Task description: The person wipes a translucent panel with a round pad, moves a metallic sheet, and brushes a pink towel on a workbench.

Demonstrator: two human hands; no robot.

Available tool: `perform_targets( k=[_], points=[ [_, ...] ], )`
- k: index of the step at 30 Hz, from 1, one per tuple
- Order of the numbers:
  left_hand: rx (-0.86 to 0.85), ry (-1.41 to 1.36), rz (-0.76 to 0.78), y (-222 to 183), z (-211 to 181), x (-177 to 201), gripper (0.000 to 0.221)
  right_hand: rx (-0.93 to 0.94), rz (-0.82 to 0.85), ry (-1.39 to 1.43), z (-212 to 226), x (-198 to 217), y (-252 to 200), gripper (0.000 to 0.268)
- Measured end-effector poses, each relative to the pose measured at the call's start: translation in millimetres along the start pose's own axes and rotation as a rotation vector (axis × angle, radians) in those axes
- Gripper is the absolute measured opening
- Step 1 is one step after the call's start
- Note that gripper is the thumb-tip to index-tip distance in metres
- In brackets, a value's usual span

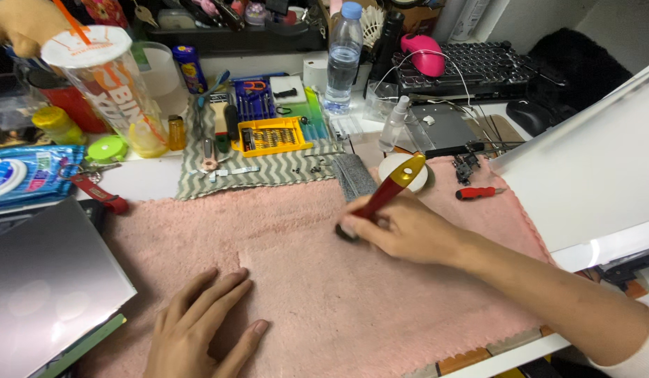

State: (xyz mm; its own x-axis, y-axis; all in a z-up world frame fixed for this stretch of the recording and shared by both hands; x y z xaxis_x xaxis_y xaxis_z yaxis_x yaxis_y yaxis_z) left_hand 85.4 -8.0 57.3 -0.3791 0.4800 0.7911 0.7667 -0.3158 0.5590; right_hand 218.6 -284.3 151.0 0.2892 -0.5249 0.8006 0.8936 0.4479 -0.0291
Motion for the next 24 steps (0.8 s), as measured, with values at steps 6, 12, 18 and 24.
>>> perform_targets(
  k=[6, 12, 18, 24],
  points=[
    [0.014, 0.028, 0.021, 1, -3, 0, 0.077, -0.409, 0.291, -0.228, -69, 1, -15, 0.031],
    [0.062, 0.078, -0.003, 2, -2, 1, 0.071, -0.258, -0.034, -0.066, -55, 20, -2, 0.045],
    [0.064, 0.085, 0.011, 2, -3, 2, 0.071, -0.254, 0.226, -0.112, -59, 0, -31, 0.036],
    [0.057, 0.094, 0.015, 2, -3, 1, 0.071, -0.108, -0.212, -0.075, -63, 46, -13, 0.036]
  ],
)
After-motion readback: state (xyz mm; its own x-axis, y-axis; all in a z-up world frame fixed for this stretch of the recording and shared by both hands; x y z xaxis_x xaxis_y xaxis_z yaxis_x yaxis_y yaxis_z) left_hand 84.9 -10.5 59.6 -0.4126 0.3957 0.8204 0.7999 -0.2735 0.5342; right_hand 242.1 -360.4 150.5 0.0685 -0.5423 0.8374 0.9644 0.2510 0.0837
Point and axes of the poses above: each hand's wrist, its own y-axis towards the middle knuckle, its own x-axis out of the back of the hand, z = x × y, the point moved 10 cm from there along y, towards the middle knuckle, and after that the axes turned 13 degrees about -x, right-handed, at the moved point
